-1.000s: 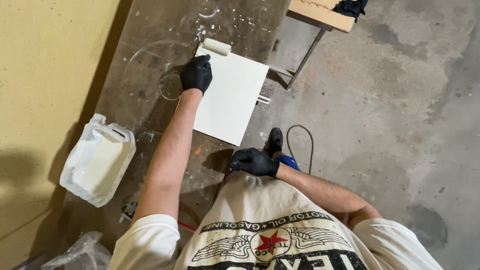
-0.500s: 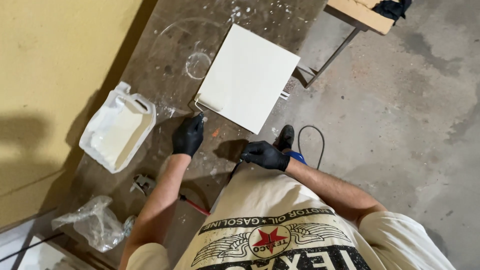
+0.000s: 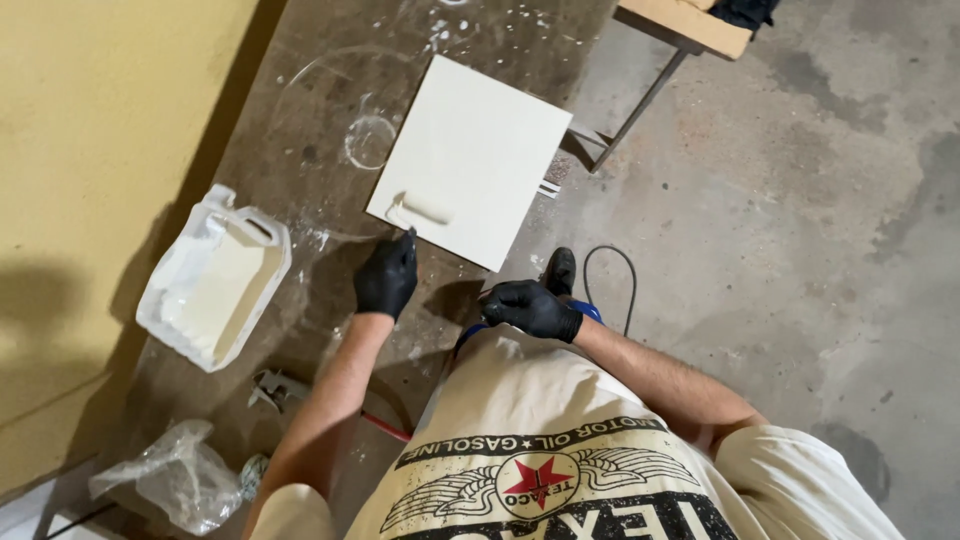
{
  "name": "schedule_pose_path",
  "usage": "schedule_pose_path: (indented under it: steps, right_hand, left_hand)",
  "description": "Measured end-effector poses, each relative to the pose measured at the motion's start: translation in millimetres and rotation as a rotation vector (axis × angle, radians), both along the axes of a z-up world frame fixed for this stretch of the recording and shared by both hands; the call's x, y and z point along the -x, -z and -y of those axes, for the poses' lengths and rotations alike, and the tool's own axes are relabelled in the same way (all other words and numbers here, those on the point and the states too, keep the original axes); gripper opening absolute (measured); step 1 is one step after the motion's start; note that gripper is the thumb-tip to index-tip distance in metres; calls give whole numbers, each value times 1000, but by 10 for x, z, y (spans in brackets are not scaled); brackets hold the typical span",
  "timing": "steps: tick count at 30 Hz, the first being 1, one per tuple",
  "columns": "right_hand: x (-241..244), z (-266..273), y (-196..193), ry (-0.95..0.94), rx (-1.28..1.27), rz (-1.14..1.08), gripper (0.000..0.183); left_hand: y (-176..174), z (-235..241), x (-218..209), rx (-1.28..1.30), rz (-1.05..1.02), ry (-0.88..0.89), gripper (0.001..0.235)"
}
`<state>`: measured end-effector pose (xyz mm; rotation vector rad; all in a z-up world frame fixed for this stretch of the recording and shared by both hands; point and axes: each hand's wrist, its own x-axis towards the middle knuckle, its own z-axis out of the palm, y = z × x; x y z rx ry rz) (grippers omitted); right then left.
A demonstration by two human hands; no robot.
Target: Painting a wooden board with a roller and using an air blow gun in a workshop
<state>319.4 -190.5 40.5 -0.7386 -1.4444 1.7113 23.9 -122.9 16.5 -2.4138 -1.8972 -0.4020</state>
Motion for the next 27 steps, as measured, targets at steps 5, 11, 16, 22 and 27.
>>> schedule_pose_path:
  steps: [5, 11, 16, 22, 27]
  right_hand:
    - [-188, -63, -225, 106, -45, 10, 15]
    - [-412, -66, -283, 209, -92, 32, 20]
    - [-470, -24, -227, 213, -83, 35, 20]
    - [-364, -21, -234, 168, -55, 31, 22]
    - [-250, -30, -314, 84, -58, 46, 22]
  left_hand:
    - [339, -978, -486, -60, 4, 21, 28]
    - [356, -2048, -1123, 144, 113, -19, 33]
    - [321, -2099, -1211, 212, 115, -61, 33]
    - [115, -1069, -616, 147, 59, -26, 33]
    - [-22, -15, -5, -75, -1, 24, 31]
